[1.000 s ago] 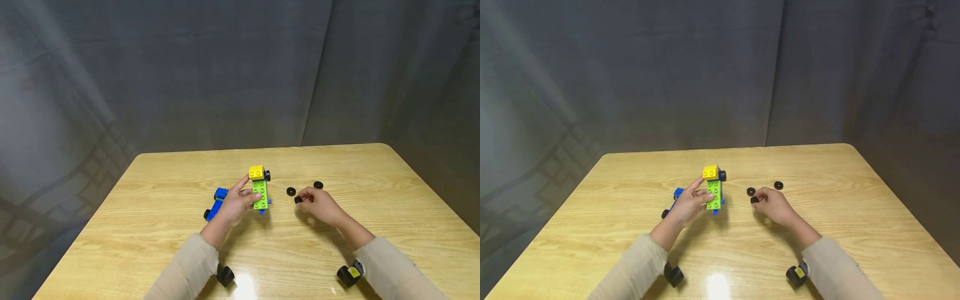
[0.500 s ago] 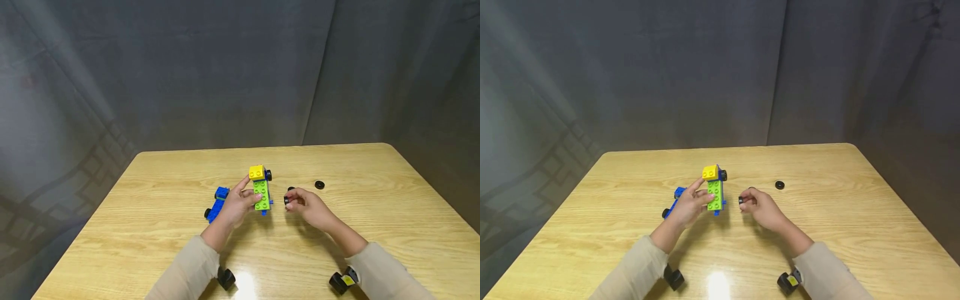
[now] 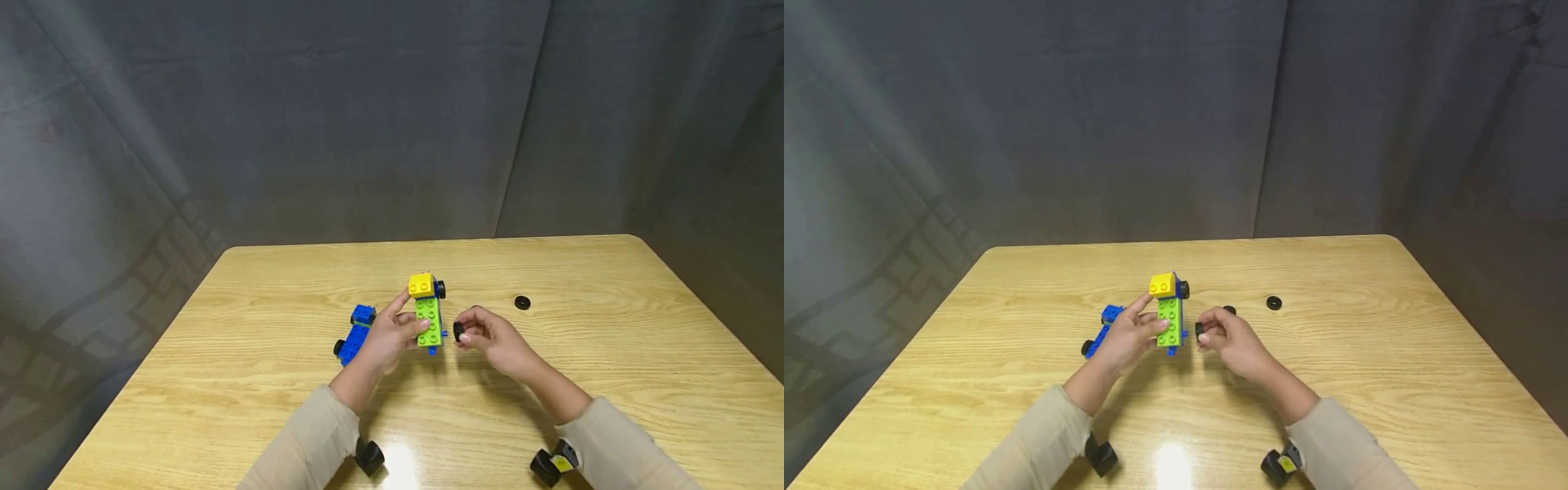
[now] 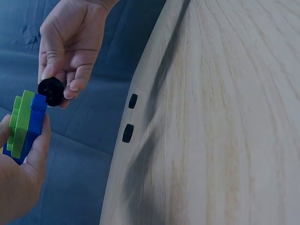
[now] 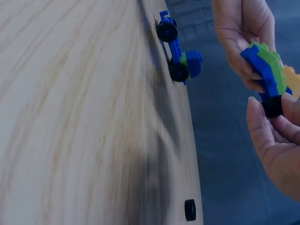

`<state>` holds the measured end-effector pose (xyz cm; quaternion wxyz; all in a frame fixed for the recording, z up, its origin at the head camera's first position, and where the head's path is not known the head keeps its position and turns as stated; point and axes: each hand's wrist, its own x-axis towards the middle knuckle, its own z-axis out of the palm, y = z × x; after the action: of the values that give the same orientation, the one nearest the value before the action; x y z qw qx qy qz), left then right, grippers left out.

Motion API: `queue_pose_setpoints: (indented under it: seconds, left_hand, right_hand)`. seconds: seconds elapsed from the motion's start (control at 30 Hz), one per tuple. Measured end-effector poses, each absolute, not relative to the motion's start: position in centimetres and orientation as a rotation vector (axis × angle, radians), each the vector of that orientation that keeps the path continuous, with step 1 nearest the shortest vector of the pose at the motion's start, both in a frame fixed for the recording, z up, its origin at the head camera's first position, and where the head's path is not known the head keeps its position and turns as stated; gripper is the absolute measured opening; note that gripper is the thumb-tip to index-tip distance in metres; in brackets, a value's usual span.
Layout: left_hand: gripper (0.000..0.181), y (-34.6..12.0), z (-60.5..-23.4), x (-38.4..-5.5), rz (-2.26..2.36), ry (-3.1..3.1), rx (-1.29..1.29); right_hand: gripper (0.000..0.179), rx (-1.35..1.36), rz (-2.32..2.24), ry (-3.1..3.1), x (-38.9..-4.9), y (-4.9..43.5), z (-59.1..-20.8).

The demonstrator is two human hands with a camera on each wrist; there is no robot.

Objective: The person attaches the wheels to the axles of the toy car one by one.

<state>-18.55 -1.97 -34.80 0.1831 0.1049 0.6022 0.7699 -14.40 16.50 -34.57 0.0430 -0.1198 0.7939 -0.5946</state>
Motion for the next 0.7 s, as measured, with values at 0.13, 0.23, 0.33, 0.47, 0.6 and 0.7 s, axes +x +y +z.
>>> queue_pose_setpoints:
  seconds: [0.13, 0.23, 0.33, 0.47, 0.6, 0.7]
  left_hand:
    - [0.065, -1.93, -34.87, -18.57, 2.170, 1.706, 0.299]
    - [0.065, -1.87, -34.91, -18.59, 2.166, 1.707, 0.296]
    - [0.065, -1.78, -34.89, -18.55, 2.162, 1.713, 0.284]
    - [0.064, -1.62, -34.90, -18.52, 2.164, 1.709, 0.288]
    - [0.064, -1.41, -34.93, -18.46, 2.168, 1.710, 0.288]
    - [0.064, -1.16, -35.03, -18.31, 2.182, 1.740, 0.281]
  right_hand:
    - [0.020, -0.397, -1.816, 2.427, -14.36, 16.27, -34.46]
    - [0.021, -0.399, -1.811, 2.430, -14.34, 16.11, -34.42]
    - [0.021, -0.393, -1.818, 2.423, -14.32, 15.96, -34.41]
    - [0.020, -0.399, -1.834, 2.402, -14.26, 15.86, -34.46]
    - [0.020, -0.404, -1.835, 2.396, -14.26, 15.86, -34.66]
    - [0.019, -0.391, -1.846, 2.406, -14.23, 15.84, -34.79]
